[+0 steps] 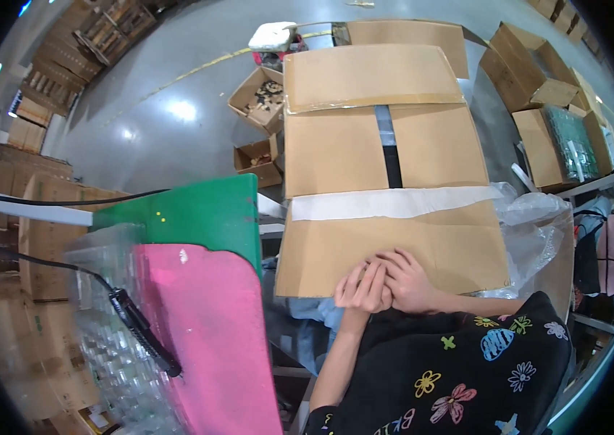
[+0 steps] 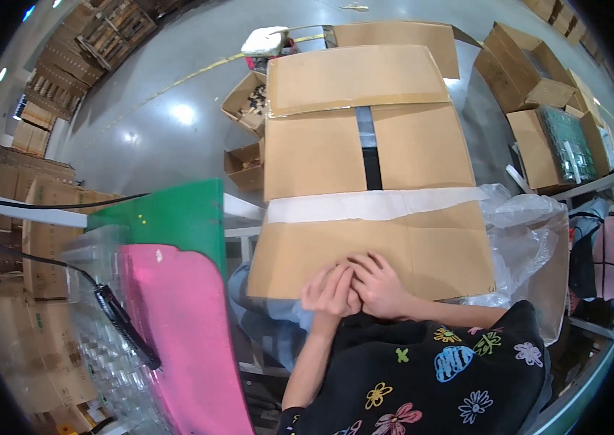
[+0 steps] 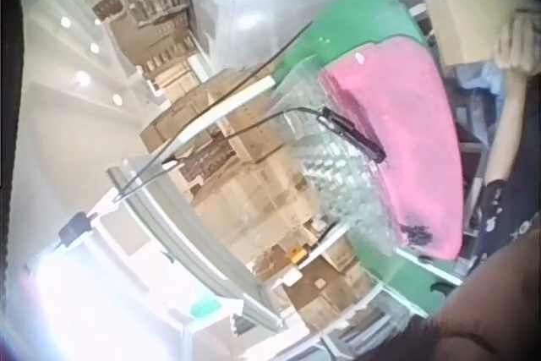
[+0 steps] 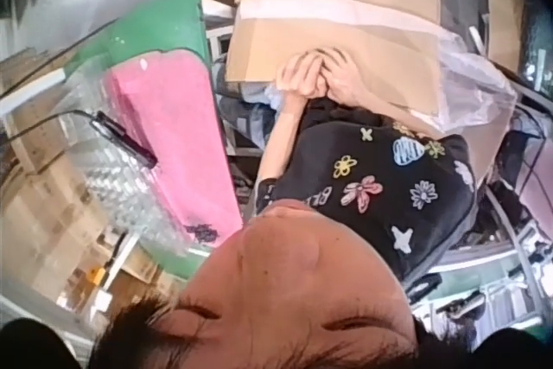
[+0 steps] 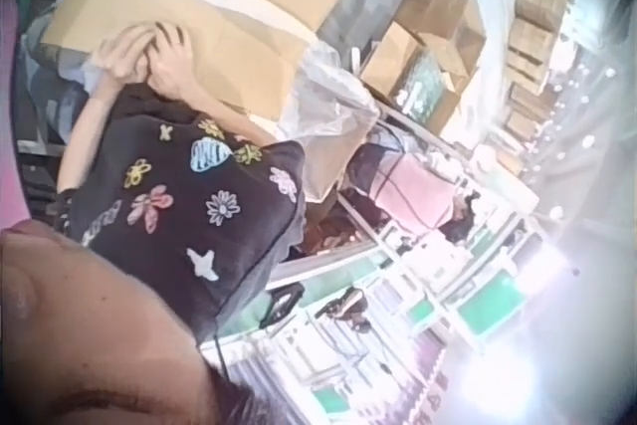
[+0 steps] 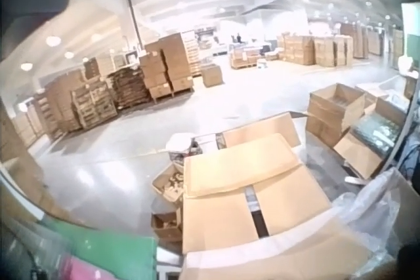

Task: Installing circuit boards into plastic housings and securing them with screws using an electric screwdriver.

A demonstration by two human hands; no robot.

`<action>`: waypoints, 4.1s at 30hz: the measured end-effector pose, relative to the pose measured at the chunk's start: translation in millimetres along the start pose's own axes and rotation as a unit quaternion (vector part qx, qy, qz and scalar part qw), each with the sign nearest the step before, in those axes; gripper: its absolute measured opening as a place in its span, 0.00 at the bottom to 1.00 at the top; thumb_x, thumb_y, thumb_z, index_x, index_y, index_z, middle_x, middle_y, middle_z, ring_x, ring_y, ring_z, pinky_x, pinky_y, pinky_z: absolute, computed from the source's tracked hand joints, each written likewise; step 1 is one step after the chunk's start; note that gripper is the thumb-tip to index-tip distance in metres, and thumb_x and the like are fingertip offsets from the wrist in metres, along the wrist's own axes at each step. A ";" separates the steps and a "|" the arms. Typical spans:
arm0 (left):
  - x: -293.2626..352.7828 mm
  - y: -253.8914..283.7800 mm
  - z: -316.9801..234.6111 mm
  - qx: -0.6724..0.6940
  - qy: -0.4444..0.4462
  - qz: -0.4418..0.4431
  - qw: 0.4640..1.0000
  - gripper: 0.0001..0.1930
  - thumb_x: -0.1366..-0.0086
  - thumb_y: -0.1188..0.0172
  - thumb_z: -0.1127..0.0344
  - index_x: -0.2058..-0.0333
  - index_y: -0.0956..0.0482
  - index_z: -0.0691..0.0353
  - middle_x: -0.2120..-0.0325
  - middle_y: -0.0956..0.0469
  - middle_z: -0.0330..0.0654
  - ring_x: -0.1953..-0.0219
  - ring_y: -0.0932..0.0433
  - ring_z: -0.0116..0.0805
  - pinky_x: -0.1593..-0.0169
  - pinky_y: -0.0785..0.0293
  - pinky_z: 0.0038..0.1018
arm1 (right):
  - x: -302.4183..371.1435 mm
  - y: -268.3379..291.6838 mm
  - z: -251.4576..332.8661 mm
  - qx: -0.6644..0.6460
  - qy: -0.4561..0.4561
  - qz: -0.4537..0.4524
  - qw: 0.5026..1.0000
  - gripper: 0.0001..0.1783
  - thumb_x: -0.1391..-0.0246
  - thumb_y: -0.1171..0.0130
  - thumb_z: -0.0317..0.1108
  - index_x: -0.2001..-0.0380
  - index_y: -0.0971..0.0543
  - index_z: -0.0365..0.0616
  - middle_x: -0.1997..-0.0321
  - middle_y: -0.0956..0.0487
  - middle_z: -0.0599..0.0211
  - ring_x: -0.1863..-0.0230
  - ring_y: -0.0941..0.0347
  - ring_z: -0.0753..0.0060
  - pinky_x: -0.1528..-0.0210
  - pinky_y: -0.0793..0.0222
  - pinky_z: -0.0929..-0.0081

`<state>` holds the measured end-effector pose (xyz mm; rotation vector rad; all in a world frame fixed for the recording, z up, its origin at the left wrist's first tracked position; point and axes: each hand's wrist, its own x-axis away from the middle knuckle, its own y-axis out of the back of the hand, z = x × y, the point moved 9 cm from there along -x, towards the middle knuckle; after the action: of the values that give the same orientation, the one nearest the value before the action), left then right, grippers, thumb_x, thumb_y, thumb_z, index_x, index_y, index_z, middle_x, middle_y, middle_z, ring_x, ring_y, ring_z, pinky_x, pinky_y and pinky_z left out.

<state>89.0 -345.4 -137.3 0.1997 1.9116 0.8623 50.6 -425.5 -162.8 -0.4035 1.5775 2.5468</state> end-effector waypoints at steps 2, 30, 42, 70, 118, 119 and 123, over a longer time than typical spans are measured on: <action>0.4 -10.4 4.0 0.021 0.000 -0.003 1.000 0.15 0.44 0.49 0.60 0.66 0.13 0.52 0.63 0.15 0.32 0.59 0.18 0.34 0.57 0.29 0.28 | 0.4 -8.8 -7.1 0.005 0.001 -0.025 1.000 0.23 0.57 0.40 0.35 0.55 0.20 0.37 0.45 0.25 0.53 0.36 0.34 0.51 0.35 0.40 0.45; 104.2 -22.6 196.4 0.327 0.515 0.029 0.792 0.08 0.30 0.49 0.72 0.60 0.19 0.63 0.67 0.21 0.40 0.67 0.22 0.30 0.60 0.25 0.27 | -18.2 -230.3 -123.2 0.161 -0.014 0.238 0.958 0.50 0.55 0.38 0.33 0.28 0.46 0.43 0.22 0.54 0.62 0.23 0.56 0.53 0.28 0.57 0.39; 124.8 -38.6 216.7 0.343 0.597 0.059 0.723 0.08 0.27 0.52 0.71 0.58 0.23 0.61 0.64 0.24 0.36 0.64 0.26 0.23 0.61 0.27 0.20 | -87.0 -41.3 -253.2 0.165 -0.142 0.183 0.959 0.26 0.63 0.31 0.29 0.56 0.25 0.48 0.54 0.24 0.63 0.49 0.26 0.54 0.52 0.26 0.54; 143.6 -22.2 221.9 0.526 0.567 -0.144 0.617 0.11 0.35 0.53 0.81 0.60 0.22 0.65 0.65 0.24 0.41 0.64 0.26 0.29 0.60 0.29 0.24 | -115.2 -47.9 -193.9 -0.040 -0.145 0.141 0.979 0.25 0.38 0.51 0.54 0.58 0.19 0.41 0.58 0.21 0.53 0.47 0.28 0.55 0.44 0.33 0.53; 136.4 -15.7 215.6 0.466 0.571 -0.113 0.666 0.07 0.33 0.49 0.77 0.62 0.22 0.65 0.70 0.24 0.39 0.68 0.26 0.27 0.62 0.31 0.22 | -315.3 197.4 -60.4 -0.518 0.135 0.004 0.845 0.21 0.30 0.57 0.45 0.56 0.23 0.37 0.66 0.17 0.61 0.72 0.19 0.70 0.54 0.22 0.69; 139.0 -16.8 217.7 0.466 0.573 -0.107 0.665 0.06 0.33 0.49 0.76 0.61 0.22 0.65 0.69 0.24 0.39 0.68 0.26 0.27 0.62 0.31 0.22 | -310.6 163.7 -81.2 -0.520 0.037 -0.004 0.853 0.19 0.31 0.52 0.45 0.62 0.21 0.40 0.68 0.17 0.63 0.71 0.19 0.72 0.59 0.22 0.72; 127.7 -18.5 207.1 0.477 0.558 -0.062 0.677 0.11 0.26 0.53 0.66 0.52 0.25 0.64 0.64 0.24 0.40 0.61 0.25 0.28 0.59 0.30 0.24 | -252.5 8.3 -219.4 -0.280 -0.171 0.125 0.936 0.13 0.41 0.44 0.36 0.59 0.21 0.37 0.66 0.17 0.65 0.67 0.19 0.74 0.66 0.24 0.74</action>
<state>203.4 -198.1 -294.7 0.1505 3.3579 -0.4112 326.0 -615.1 -176.0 0.2128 0.8102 3.0232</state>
